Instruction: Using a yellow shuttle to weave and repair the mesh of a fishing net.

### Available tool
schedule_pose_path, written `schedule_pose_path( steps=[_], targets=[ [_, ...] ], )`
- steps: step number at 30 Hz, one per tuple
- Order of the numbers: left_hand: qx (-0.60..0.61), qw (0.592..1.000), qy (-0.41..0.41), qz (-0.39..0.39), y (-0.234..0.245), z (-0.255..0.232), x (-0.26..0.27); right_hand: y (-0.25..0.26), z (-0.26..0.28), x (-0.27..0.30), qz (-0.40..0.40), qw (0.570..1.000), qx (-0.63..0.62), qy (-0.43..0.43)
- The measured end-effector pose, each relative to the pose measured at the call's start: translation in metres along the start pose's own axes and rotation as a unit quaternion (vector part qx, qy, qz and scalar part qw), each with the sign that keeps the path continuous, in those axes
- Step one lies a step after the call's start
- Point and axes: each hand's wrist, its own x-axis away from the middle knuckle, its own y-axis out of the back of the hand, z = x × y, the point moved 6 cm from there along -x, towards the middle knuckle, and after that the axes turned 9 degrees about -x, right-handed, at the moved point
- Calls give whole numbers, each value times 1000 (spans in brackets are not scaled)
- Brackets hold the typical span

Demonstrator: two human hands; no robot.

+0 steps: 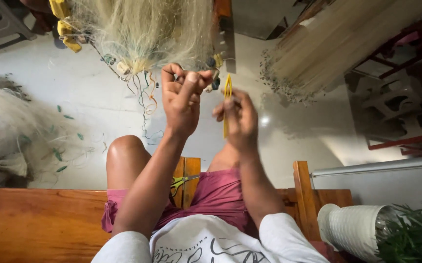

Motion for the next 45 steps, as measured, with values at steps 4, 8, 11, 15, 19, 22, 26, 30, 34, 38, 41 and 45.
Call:
schedule_pose_path(
  steps=[4,8,11,15,19,22,26,30,34,38,41,45],
  targets=[
    [68,997,17,15,8,-4,1,4,-7,-30,123,991,4,-49],
    [82,996,31,31,9,-6,1,-4,10,-46,205,968,127,64],
    [90,994,54,18,4,-6,6,-6,10,-43,216,966,88,113],
    [93,993,67,-41,8,5,14,-10,15,-38,203,970,-80,106],
    [116,989,69,-60,25,18,14,-30,32,-33,147,972,-63,170],
    [127,987,72,-66,28,16,13,-12,36,-27,51,956,-66,281],
    [88,985,96,-111,36,11,13,19,31,-30,-40,952,-152,264],
    [64,987,97,-115,37,8,11,3,33,-42,38,983,25,179],
    [58,986,103,-121,40,11,12,14,22,-31,13,978,-61,198],
    [66,987,101,-102,40,10,9,48,30,-21,-159,913,-271,259],
    [65,989,103,-80,33,3,11,60,46,-17,-154,896,-293,295],
    [46,995,82,-40,24,-4,12,73,59,-26,-152,904,-310,254]
  ],
)
